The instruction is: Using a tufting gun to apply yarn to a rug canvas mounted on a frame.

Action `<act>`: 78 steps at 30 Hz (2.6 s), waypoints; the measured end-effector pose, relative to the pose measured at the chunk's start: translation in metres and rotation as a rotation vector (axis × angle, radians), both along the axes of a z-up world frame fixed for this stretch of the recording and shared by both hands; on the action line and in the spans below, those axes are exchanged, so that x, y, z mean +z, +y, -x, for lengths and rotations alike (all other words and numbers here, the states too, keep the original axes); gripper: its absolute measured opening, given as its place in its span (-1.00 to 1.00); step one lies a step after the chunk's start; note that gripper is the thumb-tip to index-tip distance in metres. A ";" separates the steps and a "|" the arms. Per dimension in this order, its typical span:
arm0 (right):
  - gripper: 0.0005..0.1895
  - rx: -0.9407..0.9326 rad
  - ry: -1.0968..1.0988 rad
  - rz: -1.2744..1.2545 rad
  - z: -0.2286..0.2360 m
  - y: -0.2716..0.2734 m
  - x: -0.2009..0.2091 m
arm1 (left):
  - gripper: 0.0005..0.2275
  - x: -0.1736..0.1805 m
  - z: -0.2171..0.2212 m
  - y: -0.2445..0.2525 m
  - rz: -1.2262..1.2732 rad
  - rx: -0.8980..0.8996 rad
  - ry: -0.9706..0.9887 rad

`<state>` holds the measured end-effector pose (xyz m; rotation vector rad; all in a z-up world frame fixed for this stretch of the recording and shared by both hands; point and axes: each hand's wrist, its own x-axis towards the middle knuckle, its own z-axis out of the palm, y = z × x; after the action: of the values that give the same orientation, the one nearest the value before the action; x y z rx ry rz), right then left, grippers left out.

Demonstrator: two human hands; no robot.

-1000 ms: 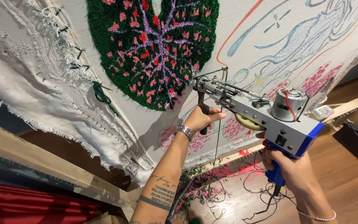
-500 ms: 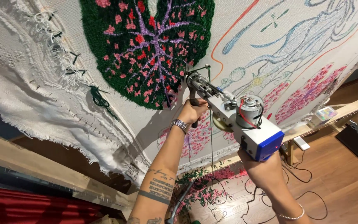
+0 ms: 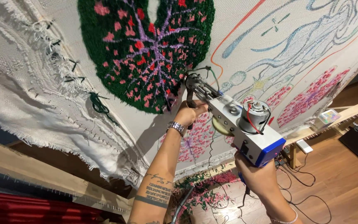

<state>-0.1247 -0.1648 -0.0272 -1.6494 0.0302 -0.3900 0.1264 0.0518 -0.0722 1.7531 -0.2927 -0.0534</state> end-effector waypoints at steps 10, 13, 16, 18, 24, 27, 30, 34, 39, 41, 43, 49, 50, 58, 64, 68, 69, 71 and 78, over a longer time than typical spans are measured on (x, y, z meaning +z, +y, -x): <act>-0.82 0.023 0.048 -0.032 -0.005 -0.004 -0.004 | -0.62 0.058 0.035 -0.005 -0.010 0.014 0.129; -0.79 0.031 0.048 -0.063 -0.001 0.003 0.009 | -0.61 0.061 0.030 -0.003 -0.074 0.017 0.120; -0.77 0.061 0.029 -0.136 -0.001 0.002 0.007 | -0.59 0.040 0.011 -0.003 -0.101 0.019 0.056; -0.78 0.053 0.046 -0.130 0.000 0.001 0.007 | -0.58 0.040 0.013 -0.002 -0.088 -0.004 0.019; -0.73 0.064 0.061 -0.148 0.001 -0.001 0.011 | -0.61 0.068 0.035 -0.001 -0.132 -0.064 -0.043; -0.71 0.089 0.049 -0.205 0.005 0.003 0.020 | -0.63 0.085 0.047 -0.003 -0.162 -0.045 0.035; -0.71 0.081 0.044 -0.222 0.004 0.002 0.010 | -0.64 0.085 0.047 -0.003 -0.171 -0.048 0.073; -0.74 0.105 0.018 -0.273 -0.003 -0.001 -0.008 | -0.65 0.085 0.046 -0.004 -0.186 0.004 0.076; -0.76 0.111 0.078 -0.360 -0.002 0.004 0.005 | -0.63 0.054 0.018 0.003 -0.034 -0.047 0.028; -0.77 0.109 0.081 -0.369 -0.005 0.005 0.008 | -0.61 0.062 0.021 0.002 0.028 -0.104 -0.008; -0.77 0.108 0.038 -0.302 -0.004 0.008 0.010 | -0.57 0.076 0.033 0.001 -0.036 -0.081 0.033; -0.80 0.098 0.043 -0.260 -0.002 0.008 0.013 | -0.57 0.089 0.033 0.003 -0.240 0.004 0.022; -0.80 0.098 0.044 -0.256 -0.001 0.003 0.009 | -0.57 0.089 0.034 0.000 -0.236 0.004 0.024; -0.71 0.158 0.024 -0.272 0.020 -0.023 0.032 | -0.64 0.084 0.061 -0.019 0.015 -0.025 0.164; -0.75 0.184 0.000 -0.370 0.034 -0.067 0.018 | -0.70 0.092 0.091 -0.030 0.107 -0.339 0.130; -0.72 0.195 0.010 -0.395 0.049 -0.078 0.023 | -0.70 0.097 0.107 -0.038 0.117 -0.373 0.159; -0.71 0.166 0.022 -0.357 0.054 -0.078 0.028 | -0.69 0.102 0.112 -0.040 0.109 -0.374 0.157; -0.70 0.139 0.033 -0.318 0.059 -0.083 0.027 | -0.69 0.113 0.124 -0.045 0.102 -0.373 0.155; -0.68 0.169 -0.003 -0.379 0.064 -0.092 0.020 | -0.69 0.114 0.134 -0.051 -0.092 -0.274 0.116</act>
<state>-0.1888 -0.2566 -0.0069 -1.2666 -0.0354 -0.2401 -0.0074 0.0007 0.0420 1.7825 -0.4500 -0.3701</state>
